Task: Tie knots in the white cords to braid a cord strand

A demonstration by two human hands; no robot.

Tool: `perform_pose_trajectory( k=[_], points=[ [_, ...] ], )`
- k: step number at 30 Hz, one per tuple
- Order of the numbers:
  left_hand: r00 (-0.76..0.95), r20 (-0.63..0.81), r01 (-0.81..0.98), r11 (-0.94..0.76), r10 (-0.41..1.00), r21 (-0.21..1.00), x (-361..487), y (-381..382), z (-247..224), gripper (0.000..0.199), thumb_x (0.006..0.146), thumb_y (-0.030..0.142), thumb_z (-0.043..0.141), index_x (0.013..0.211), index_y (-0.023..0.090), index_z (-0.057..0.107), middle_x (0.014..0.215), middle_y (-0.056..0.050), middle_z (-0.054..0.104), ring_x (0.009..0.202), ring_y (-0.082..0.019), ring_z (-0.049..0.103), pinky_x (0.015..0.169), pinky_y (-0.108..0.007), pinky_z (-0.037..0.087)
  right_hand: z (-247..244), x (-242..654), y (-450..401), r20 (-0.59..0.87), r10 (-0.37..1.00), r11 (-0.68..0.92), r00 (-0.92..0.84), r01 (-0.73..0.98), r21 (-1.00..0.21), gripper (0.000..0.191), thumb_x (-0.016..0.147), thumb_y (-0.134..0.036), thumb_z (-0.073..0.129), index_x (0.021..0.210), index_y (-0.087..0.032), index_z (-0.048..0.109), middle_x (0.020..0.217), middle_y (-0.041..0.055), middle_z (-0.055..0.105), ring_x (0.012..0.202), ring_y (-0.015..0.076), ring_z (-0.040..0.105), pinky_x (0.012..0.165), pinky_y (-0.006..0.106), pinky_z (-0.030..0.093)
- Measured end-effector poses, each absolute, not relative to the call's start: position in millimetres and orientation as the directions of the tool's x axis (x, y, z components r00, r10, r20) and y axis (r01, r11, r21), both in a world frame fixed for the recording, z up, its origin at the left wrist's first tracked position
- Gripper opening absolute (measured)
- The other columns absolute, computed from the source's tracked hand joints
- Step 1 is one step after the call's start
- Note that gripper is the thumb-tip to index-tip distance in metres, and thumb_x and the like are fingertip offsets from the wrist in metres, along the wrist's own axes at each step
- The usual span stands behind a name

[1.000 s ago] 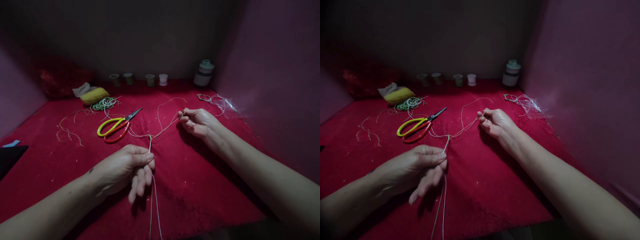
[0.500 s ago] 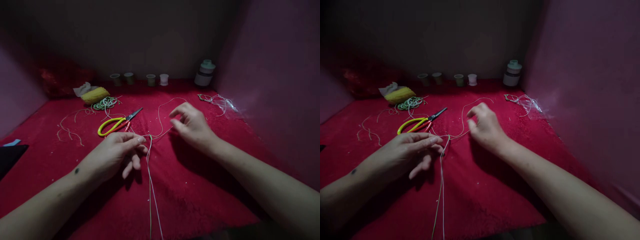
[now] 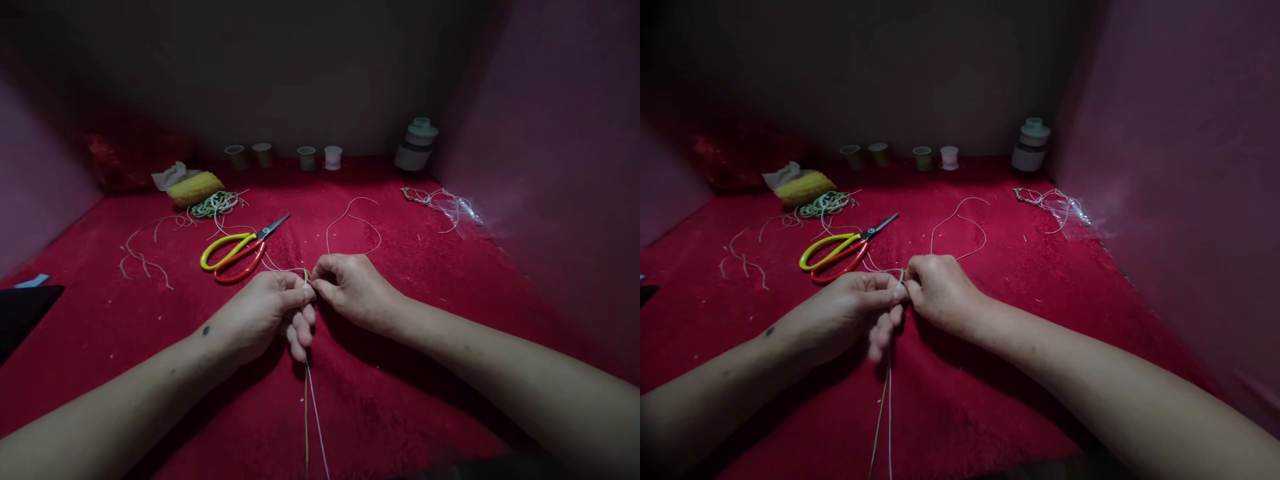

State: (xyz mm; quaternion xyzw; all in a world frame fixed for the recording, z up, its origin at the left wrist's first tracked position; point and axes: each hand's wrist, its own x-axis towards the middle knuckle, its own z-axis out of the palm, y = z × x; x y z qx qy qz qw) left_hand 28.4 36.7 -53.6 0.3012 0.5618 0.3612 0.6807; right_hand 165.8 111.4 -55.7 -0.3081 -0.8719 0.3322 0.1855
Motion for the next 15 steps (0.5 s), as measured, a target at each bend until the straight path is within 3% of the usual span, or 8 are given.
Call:
perform_pose_trajectory(
  k=[5,11,15],
  points=[
    [0.137,-0.531,-0.131,0.547,0.836,0.827,29.2,36.3,-53.3,0.025,0.082,0.029,0.050,0.062,0.013,0.051,0.042,-0.004,0.058,0.030,-0.014,0.053,0.030,-0.020,0.042,-52.3,164.1,111.9,0.048,0.691,0.532,-0.721,0.464,-0.708,0.014,0.075,-0.012,0.047,0.070,-0.014,0.060,0.064,0.0028,0.061,0.054,0.0082,0.050,0.051,0.020,0.035],
    [0.130,-0.552,-0.122,0.566,0.824,0.816,30.0,36.4,-51.5,0.025,0.082,0.028,0.049,0.062,0.013,0.051,0.041,-0.005,0.058,0.030,-0.014,0.053,0.030,-0.020,0.041,-47.3,160.7,113.5,-0.216,0.695,0.170,-0.686,0.448,-0.878,0.012,0.079,-0.016,0.043,0.071,-0.016,0.053,0.039,-0.0049,0.045,0.031,0.0056,0.039,0.035,0.017,0.028],
    [0.114,-0.549,-0.134,0.561,0.828,0.817,30.2,35.7,-51.0,0.023,0.081,0.025,0.050,0.062,0.013,0.051,0.041,-0.004,0.058,0.030,-0.014,0.054,0.030,-0.021,0.042,-46.1,160.4,116.7,-0.296,0.660,0.106,-0.691,0.476,-0.873,0.010,0.078,-0.016,0.042,0.071,-0.017,0.050,0.037,-0.0059,0.043,0.027,0.0055,0.034,0.031,0.017,0.023]
  ],
)
